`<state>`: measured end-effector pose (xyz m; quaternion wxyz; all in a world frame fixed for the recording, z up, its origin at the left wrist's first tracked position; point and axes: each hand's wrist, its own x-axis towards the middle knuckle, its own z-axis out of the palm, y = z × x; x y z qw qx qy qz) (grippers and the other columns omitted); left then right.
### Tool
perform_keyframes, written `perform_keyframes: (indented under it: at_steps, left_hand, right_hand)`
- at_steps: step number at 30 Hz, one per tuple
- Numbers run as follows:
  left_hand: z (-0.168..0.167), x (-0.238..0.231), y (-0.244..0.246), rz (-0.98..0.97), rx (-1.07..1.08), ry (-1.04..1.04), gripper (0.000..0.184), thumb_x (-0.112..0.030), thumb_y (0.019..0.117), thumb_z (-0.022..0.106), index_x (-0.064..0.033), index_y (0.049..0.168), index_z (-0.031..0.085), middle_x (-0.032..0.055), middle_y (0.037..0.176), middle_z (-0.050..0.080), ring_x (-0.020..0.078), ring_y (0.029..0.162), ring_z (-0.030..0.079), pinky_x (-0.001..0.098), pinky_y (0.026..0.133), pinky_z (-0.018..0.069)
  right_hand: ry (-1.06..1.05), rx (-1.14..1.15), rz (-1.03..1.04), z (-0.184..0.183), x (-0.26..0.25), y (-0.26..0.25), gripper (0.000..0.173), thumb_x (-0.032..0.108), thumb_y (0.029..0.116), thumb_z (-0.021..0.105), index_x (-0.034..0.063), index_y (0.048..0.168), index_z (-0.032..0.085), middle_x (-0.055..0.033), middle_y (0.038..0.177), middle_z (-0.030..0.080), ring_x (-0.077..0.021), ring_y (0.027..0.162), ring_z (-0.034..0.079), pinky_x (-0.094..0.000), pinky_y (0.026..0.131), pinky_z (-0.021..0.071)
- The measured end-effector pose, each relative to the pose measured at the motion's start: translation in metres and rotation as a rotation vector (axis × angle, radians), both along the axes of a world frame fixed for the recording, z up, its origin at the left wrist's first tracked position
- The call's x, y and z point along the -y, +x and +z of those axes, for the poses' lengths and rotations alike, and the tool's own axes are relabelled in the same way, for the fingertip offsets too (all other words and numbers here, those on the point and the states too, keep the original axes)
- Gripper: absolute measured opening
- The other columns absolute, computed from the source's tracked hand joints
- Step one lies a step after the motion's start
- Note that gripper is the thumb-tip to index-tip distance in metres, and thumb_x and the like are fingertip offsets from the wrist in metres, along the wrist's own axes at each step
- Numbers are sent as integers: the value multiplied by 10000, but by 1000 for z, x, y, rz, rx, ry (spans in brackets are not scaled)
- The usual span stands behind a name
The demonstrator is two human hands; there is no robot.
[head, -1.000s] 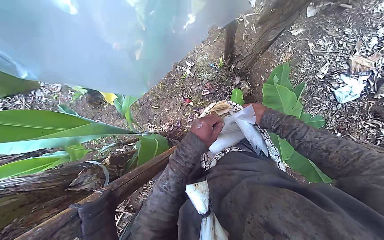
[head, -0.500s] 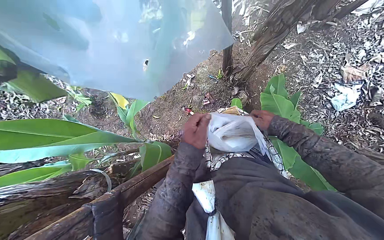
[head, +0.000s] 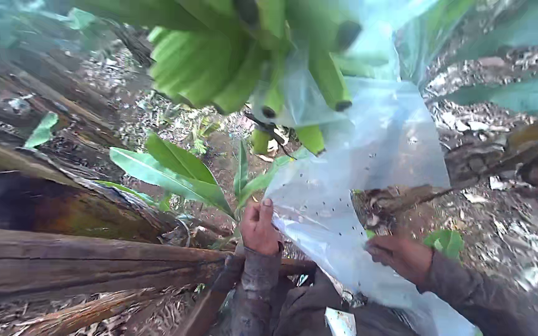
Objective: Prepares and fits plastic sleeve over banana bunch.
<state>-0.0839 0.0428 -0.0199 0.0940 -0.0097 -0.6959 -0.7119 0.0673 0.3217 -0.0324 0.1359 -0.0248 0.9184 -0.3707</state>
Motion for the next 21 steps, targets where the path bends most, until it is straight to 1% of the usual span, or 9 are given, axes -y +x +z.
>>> perform_keyframes:
  at_steps: [7, 9, 10, 12, 14, 15, 17, 18, 21]
  left_hand:
    - [4, 2, -1, 169, -29, 58, 140, -92, 1018, 581, -8, 939, 661, 5, 734, 655, 62, 650, 635, 239, 634, 564]
    - [6, 2, 1, 220, -99, 22, 169, -77, 983, 625, 38, 1105, 615, 62, 901, 680, 91, 788, 671, 262, 733, 590]
    - [8, 4, 7, 236, -183, -48, 323, -95, 950, 655, 71, 1212, 567, 107, 1044, 675, 121, 924, 675, 293, 828, 590]
    - [19, 9, 25, 239, -483, -250, 437, -205, 903, 717, 57, 1220, 569, 160, 1205, 631, 201, 1144, 624, 377, 968, 547]
    - [34, 6, 42, 69, -740, -410, 205, -250, 904, 732, -115, 1033, 648, 63, 1116, 667, 205, 1130, 639, 392, 969, 553]
    - [36, 1, 51, -128, -793, -485, 127, -213, 900, 725, -134, 995, 699, 65, 1093, 701, 235, 1115, 654, 426, 980, 547]
    - [24, -13, 58, -510, -761, -690, 232, -219, 905, 720, -147, 1123, 751, 92, 1200, 717, 299, 1202, 639, 512, 1050, 496]
    - [13, -21, 56, -585, -755, -732, 243, -252, 925, 708, -145, 1140, 742, 91, 1200, 719, 304, 1205, 638, 529, 1055, 483]
    - [-9, -29, 51, -532, -789, -699, 212, -302, 994, 612, -132, 970, 737, 63, 1015, 750, 262, 1052, 690, 491, 961, 514]
  right_hand:
    - [-100, 110, 64, 2, 13, -25, 235, 143, 1044, 570, -16, 1091, 736, -147, 917, 766, -273, 796, 749, -503, 824, 608]
    - [-157, 75, 20, 9, 12, -30, 201, 126, 1014, 608, -31, 1031, 732, -138, 863, 756, -240, 742, 742, -451, 766, 626]
    - [-191, 48, -4, 14, 9, -30, 176, 126, 986, 647, -30, 988, 730, -129, 827, 742, -217, 717, 732, -423, 731, 629]
    - [-262, -5, -39, 27, 5, -38, 156, 169, 916, 724, 17, 881, 716, -58, 726, 698, -126, 627, 679, -333, 625, 602]
    - [-339, 11, -55, 42, 10, -49, 178, 199, 862, 780, 62, 816, 676, 14, 662, 636, -51, 570, 601, -259, 560, 533]
    - [-370, 49, -50, 48, 15, -52, 190, 210, 851, 792, 69, 834, 666, 26, 675, 626, -46, 580, 590, -262, 566, 531]
    - [-461, 99, -46, 52, 28, -54, 198, 224, 819, 810, 104, 821, 653, 61, 668, 611, -25, 578, 571, -246, 554, 510]
    - [-523, 107, -42, 53, 34, -56, 198, 214, 804, 825, 120, 802, 651, 77, 664, 611, -11, 580, 568, -228, 552, 501]
    - [-702, 141, -73, 45, 47, -57, 207, 186, 790, 846, 140, 788, 644, 86, 679, 625, -3, 612, 578, -213, 591, 505]
